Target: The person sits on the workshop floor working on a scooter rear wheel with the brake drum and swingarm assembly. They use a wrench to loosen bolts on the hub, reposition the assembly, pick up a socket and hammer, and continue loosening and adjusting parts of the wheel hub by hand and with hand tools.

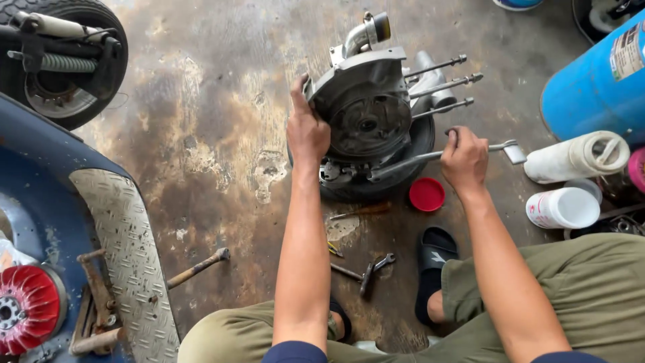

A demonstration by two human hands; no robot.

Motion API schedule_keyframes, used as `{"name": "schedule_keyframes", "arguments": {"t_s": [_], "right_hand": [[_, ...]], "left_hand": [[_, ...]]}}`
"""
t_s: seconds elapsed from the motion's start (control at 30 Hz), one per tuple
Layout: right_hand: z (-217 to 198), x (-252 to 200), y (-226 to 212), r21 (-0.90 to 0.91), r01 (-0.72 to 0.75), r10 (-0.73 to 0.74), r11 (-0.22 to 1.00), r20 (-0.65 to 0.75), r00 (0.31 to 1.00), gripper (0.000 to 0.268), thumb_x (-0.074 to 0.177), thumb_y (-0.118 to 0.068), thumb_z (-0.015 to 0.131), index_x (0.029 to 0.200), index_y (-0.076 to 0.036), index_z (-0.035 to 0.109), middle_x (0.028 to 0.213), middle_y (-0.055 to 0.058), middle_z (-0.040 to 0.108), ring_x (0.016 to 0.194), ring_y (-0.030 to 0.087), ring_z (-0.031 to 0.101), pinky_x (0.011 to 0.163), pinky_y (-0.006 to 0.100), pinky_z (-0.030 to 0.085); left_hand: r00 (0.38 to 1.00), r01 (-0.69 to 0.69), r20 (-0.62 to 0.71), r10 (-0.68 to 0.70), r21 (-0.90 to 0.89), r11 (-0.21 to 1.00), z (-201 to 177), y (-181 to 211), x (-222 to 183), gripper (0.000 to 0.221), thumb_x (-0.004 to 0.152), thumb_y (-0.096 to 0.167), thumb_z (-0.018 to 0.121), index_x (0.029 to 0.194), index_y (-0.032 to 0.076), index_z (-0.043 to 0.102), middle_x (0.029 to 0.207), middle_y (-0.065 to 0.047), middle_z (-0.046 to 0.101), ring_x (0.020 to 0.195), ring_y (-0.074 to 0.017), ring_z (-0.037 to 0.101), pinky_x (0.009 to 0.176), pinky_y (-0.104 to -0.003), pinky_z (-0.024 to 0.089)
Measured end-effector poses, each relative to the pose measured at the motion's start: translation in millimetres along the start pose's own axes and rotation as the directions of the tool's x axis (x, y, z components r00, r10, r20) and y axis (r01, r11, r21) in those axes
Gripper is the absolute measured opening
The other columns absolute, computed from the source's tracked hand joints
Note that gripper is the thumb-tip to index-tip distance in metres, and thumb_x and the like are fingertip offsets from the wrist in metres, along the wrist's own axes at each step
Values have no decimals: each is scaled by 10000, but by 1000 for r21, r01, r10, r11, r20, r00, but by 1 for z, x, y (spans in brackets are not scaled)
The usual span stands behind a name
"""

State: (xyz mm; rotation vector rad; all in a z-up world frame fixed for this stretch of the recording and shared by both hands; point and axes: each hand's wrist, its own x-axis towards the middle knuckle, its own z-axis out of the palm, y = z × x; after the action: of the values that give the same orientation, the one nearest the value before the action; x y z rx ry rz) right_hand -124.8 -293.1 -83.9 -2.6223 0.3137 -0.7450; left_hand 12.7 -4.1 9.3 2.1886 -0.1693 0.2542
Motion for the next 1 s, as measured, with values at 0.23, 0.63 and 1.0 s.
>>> {"name": "schedule_keyframes", "arguments": {"t_s": [0.23,0.63,1.0], "right_hand": [[70,-113,69,308,-649,537,696,378,755,310,1081,-218,464,934,30,580,759,161,596,640,259,551,593,442,487],[10,-4,6,-23,-58,58,998,-29,998,207,1096,-176,539,1071,-55,706,857,155,725,802,415,721,757,494,521],[-2,-10,-3,71,-224,224,972,7,975,244,1084,-185,556,996,10,675,830,288,669,818,537,662,713,600,490]], "left_hand": [[997,-55,-45,62,141,989,5,15,-4,671,987,-5,510,1497,344,247,949,-145,778,737,-337,749,575,-531,540],[1000,24,10,-24,-3,1000,2,-1,7,547,1038,103,408,1500,392,356,877,-284,699,738,-559,680,652,-609,518],[1000,7,22,-7,-16,1000,-5,5,-8,594,1026,63,386,1538,362,341,914,-287,681,785,-562,667,688,-601,498]]}}
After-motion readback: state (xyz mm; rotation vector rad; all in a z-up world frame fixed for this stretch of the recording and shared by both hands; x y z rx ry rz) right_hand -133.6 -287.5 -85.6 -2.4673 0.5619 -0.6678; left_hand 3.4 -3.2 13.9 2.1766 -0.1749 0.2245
